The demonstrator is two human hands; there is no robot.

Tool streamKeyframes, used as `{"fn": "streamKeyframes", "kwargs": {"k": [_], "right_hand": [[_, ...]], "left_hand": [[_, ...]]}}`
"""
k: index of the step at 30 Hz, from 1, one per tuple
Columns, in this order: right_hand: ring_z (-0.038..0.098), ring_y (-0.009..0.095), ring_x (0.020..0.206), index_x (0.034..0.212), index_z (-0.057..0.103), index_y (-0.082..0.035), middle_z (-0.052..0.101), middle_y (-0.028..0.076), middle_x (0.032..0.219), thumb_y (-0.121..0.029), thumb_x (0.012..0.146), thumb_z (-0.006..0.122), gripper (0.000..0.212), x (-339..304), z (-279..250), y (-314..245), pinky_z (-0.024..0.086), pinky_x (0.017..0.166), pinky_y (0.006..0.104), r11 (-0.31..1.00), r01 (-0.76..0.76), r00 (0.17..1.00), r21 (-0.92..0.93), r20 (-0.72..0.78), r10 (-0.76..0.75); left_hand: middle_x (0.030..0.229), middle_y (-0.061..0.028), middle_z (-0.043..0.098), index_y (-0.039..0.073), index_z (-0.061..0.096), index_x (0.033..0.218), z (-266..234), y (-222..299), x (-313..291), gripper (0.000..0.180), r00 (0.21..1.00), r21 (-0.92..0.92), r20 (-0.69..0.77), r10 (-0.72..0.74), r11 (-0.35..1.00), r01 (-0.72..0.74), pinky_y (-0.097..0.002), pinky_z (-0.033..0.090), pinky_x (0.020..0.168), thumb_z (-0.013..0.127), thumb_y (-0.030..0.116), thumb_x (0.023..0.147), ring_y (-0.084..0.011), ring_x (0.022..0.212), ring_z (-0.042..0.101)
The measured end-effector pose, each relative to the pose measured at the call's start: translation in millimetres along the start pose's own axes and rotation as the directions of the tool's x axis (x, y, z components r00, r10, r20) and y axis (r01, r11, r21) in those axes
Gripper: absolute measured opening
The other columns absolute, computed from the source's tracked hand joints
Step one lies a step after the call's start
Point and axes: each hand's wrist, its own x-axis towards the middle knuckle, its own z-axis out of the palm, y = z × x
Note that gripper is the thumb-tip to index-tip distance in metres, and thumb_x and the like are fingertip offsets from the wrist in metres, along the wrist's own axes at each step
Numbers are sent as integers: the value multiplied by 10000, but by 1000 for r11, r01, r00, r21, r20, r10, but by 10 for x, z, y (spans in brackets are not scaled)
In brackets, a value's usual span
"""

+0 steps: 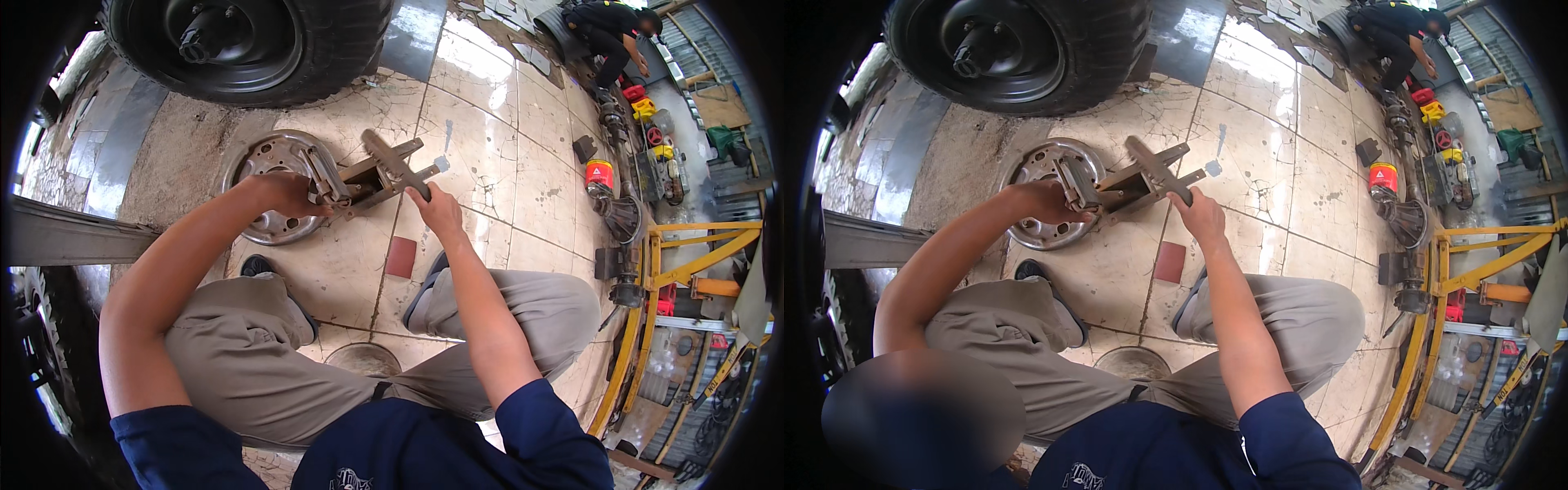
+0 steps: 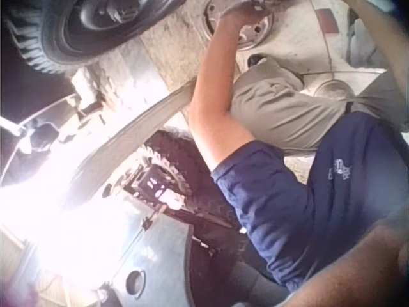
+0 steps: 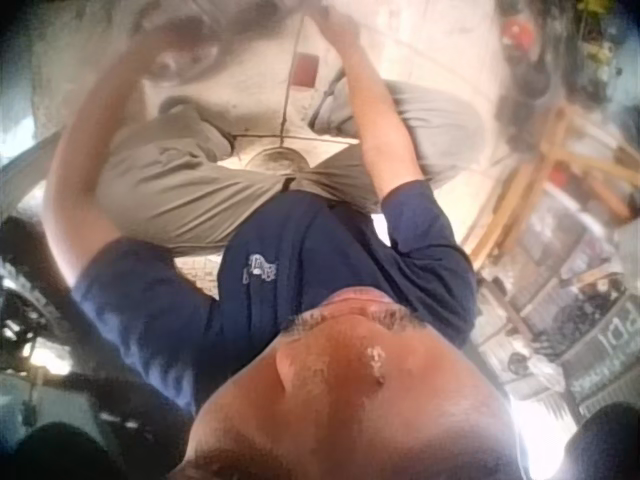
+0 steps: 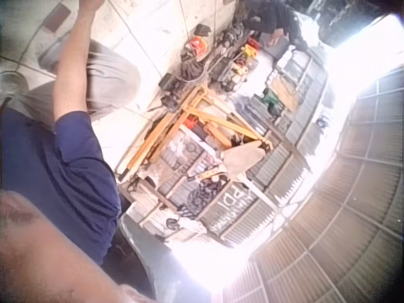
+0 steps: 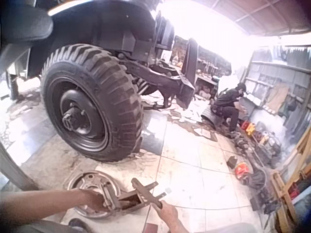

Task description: The person sits on the floor and assembles a metal bracket-like component using a metal hub as a base. They insert and adjust several metal rods and plates into the assembly, using a hammer to tap parts into place.

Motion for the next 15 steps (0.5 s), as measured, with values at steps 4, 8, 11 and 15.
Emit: {"fn": "streamKeyframes", "kwargs": {"k": [4,8,11,15], "right_hand": [[668,442,817,1022,618,-48,690,229,806,-607,907,551,575,68,19,-64,515,705,506,992,-85,987,94,-131,97],[668,437,846,1119,597,-43,693,236,850,-558,916,568,555,12,16,-138,517,729,498,993,103,990,59,-100,-96],[669,431,860,1180,584,-55,697,233,892,-514,920,584,527,28,75,104,519,734,495,992,99,989,82,-118,-89],[663,414,901,1186,581,-54,692,228,938,-457,918,614,485,-13,109,-93,523,752,484,988,55,994,143,-107,-39]], "left_hand": [[1252,-141,639,225,583,1317,26,-35,-18,665,998,10,-54,41,999,-40,-431,452,1022,443,724,902,-323,1200,583],[1230,-143,652,225,594,1312,117,-149,84,674,999,25,-52,16,1000,-15,-431,459,1015,443,734,896,-325,1184,594],[1186,-146,667,183,609,1293,-12,24,-13,704,999,5,-45,2,1000,-2,-421,467,997,460,736,883,-318,1151,613],[1082,-153,706,89,646,1242,71,-89,-23,777,995,-32,-94,25,999,-29,-405,486,959,490,744,856,-303,1084,652]]}}
